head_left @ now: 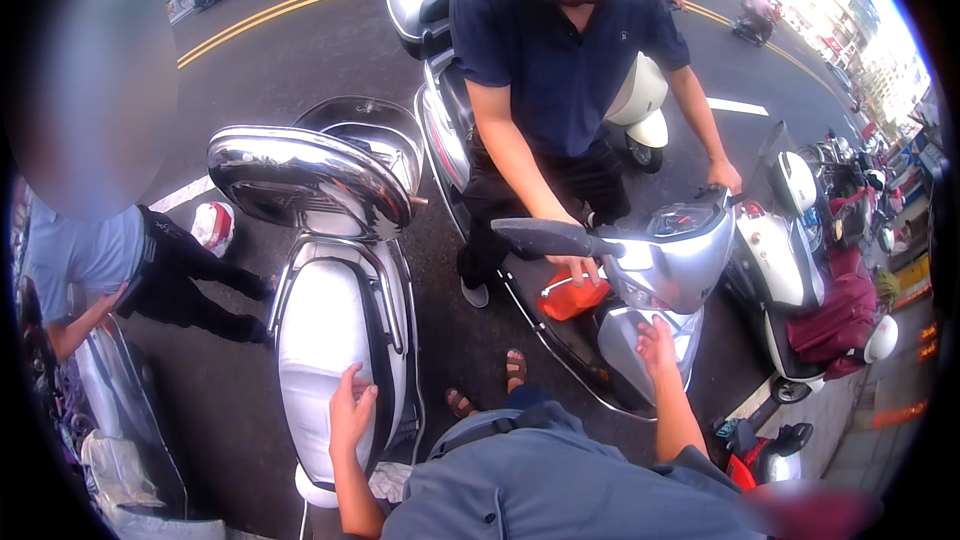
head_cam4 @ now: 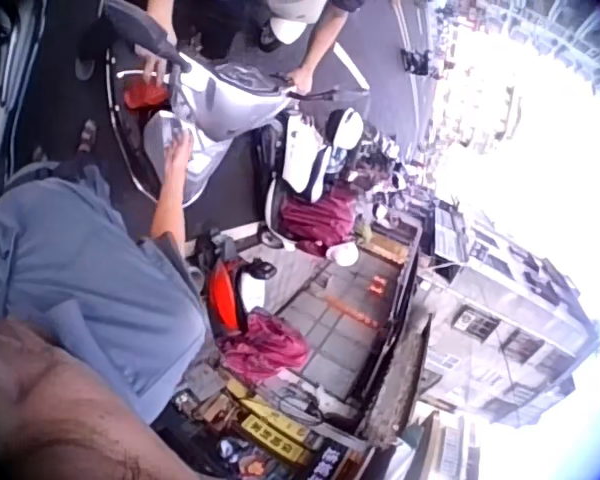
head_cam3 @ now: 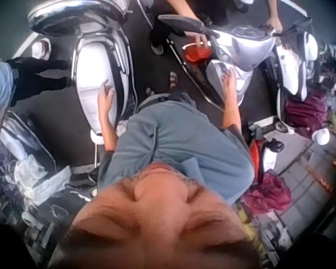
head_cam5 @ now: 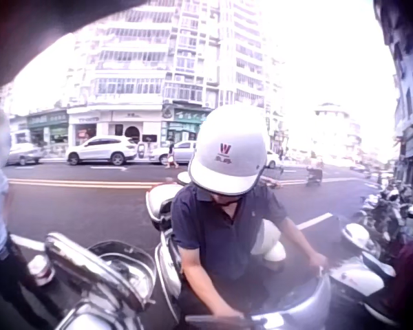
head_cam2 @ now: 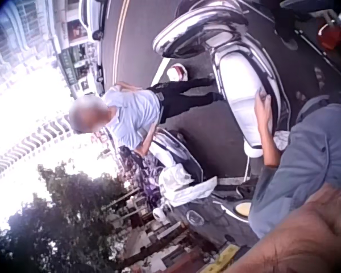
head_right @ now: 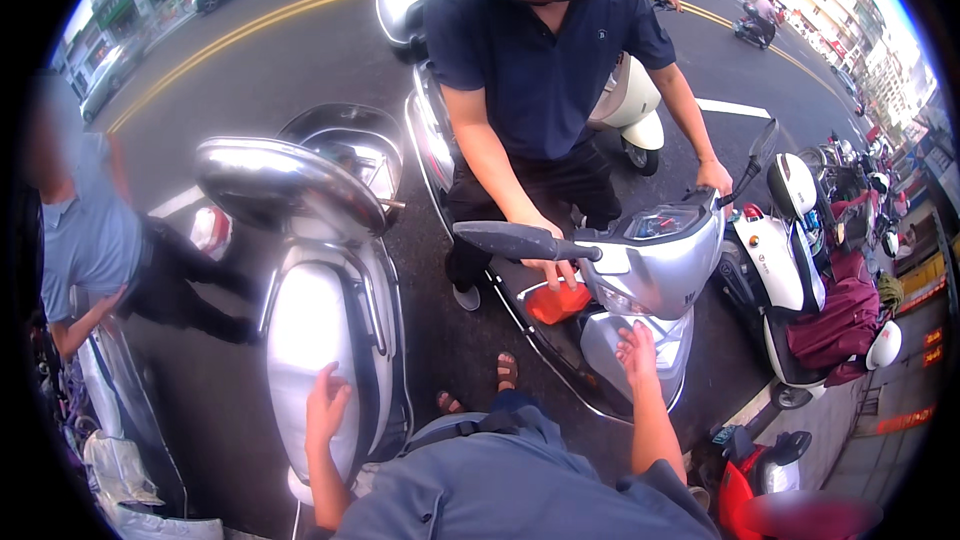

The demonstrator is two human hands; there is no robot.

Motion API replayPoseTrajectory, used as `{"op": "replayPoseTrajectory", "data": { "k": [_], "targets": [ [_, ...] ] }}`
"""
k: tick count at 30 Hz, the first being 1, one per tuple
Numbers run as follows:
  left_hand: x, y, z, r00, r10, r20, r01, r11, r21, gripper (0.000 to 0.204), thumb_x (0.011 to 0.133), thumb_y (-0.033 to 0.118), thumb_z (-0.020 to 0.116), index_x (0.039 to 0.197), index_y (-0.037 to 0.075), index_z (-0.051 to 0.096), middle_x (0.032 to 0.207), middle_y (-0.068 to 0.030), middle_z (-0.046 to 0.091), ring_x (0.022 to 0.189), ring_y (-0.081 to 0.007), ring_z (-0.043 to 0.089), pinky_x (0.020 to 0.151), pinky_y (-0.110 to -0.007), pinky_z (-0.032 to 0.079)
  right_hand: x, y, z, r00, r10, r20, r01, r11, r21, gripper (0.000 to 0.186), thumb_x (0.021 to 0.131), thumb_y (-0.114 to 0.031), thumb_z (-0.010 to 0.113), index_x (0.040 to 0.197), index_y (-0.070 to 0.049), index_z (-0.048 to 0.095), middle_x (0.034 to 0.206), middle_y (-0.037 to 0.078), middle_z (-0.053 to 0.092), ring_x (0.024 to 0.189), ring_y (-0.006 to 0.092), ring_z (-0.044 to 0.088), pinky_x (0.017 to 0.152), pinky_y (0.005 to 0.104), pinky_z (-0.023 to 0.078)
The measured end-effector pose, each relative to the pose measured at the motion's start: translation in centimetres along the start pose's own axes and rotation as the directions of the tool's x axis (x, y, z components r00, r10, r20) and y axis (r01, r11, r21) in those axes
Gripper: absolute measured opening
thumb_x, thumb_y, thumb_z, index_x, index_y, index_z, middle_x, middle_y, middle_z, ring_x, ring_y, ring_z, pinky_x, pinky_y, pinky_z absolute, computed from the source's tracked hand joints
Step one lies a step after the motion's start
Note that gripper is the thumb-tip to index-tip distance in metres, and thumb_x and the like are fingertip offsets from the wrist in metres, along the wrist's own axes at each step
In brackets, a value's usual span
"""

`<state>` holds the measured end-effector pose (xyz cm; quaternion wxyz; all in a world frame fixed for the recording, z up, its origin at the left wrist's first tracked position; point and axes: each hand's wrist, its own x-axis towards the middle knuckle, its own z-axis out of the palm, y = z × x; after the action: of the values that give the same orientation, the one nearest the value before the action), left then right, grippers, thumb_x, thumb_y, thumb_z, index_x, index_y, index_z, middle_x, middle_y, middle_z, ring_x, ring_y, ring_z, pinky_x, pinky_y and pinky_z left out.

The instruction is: The person uses a wrench to tighten bolts on the handlebars of a silver scooter. They then use a power drill to work on the rear storage compartment of a white scooter, removing the lid and adjusting internal components.

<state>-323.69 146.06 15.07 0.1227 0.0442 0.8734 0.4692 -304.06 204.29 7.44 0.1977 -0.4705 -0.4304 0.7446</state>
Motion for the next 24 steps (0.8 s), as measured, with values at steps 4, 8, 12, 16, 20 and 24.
{"op": "replayPoseTrajectory", "data": {
  "k": [4, 8, 12, 16, 20, 24],
  "targets": [
    [2.0, 0.9, 0.9, 1.000, 0.017, 0.022, -0.017, 1.000, 0.006, 0.050, 0.089, 0.013, 0.069, 0.137, 0.006, 0.055, 0.104, -0.0176, 0.072, 0.096, -0.0293, 0.070, 0.087, -0.039, 0.054, 2.6, -3.8, 0.1, 0.998, 0.007, 0.058, -0.019, 0.979, 0.203, 0.073, 0.094, -0.063, 0.061, 0.129, -0.002, 0.045, 0.117, 0.012, 0.063, 0.084, 0.0169, 0.060, 0.068, 0.0304, 0.052],
    [3.5, 2.7, 2.5, 0.996, -0.004, 0.093, 0.003, 1.000, 0.016, 0.049, 0.089, 0.013, 0.070, 0.135, 0.005, 0.056, 0.104, -0.0173, 0.071, 0.096, -0.0283, 0.071, 0.087, -0.038, 0.055, 5.8, -5.0, 4.5, 0.997, 0.074, 0.025, -0.077, 0.989, 0.129, 0.080, 0.093, -0.064, 0.061, 0.134, 0.002, 0.043, 0.117, 0.015, 0.062, 0.084, 0.0175, 0.061, 0.067, 0.0306, 0.053],
    [4.9, 4.7, 4.4, 0.989, -0.042, 0.144, 0.063, 0.988, -0.144, 0.046, 0.091, 0.011, 0.070, 0.133, 0.003, 0.056, 0.103, -0.0139, 0.070, 0.092, -0.0228, 0.070, 0.086, -0.034, 0.055, 9.7, -6.5, 8.0, 0.987, 0.128, 0.095, -0.133, 0.990, 0.044, 0.086, 0.092, -0.064, 0.063, 0.139, 0.004, 0.040, 0.115, 0.015, 0.062, 0.082, 0.0186, 0.061, 0.067, 0.0319, 0.052],
    [7.1, 6.3, 6.7, 0.986, -0.042, 0.161, 0.058, 0.994, -0.098, 0.044, 0.091, 0.012, 0.070, 0.131, 0.002, 0.057, 0.105, -0.0133, 0.070, 0.096, -0.0227, 0.069, 0.086, -0.034, 0.054, 14.2, -9.0, 10.9, 0.975, 0.186, 0.125, -0.176, 0.980, -0.091, 0.073, 0.097, -0.056, 0.060, 0.138, 0.001, 0.043, 0.113, 0.014, 0.063, 0.079, 0.0181, 0.060, 0.068, 0.0338, 0.052],
    [8.6, 7.2, 7.7, 0.992, -0.054, 0.118, 0.054, 0.999, 0.007, 0.042, 0.089, 0.013, 0.070, 0.129, 0.003, 0.060, 0.106, -0.0130, 0.070, 0.097, -0.0244, 0.069, 0.086, -0.035, 0.053, 18.5, -12.3, 13.2, 0.990, 0.072, 0.119, -0.050, 0.983, -0.176, 0.071, 0.100, -0.051, 0.058, 0.143, 0.004, 0.042, 0.126, 0.017, 0.060, 0.087, 0.0197, 0.059, 0.070, 0.0346, 0.051],
    [8.6, 7.8, 9.0, 0.990, -0.118, 0.077, 0.123, 0.990, -0.071, 0.039, 0.092, 0.013, 0.067, 0.129, 0.002, 0.060, 0.108, -0.0129, 0.070, 0.098, -0.0229, 0.069, 0.087, -0.035, 0.053, 25.4, -16.6, 14.0, 0.994, -0.026, 0.102, 0.046, 0.978, -0.202, 0.069, 0.101, -0.049, 0.057, 0.144, 0.004, 0.042, 0.134, 0.019, 0.055, 0.098, 0.0228, 0.057, 0.078, 0.0358, 0.049]
  ]
}}
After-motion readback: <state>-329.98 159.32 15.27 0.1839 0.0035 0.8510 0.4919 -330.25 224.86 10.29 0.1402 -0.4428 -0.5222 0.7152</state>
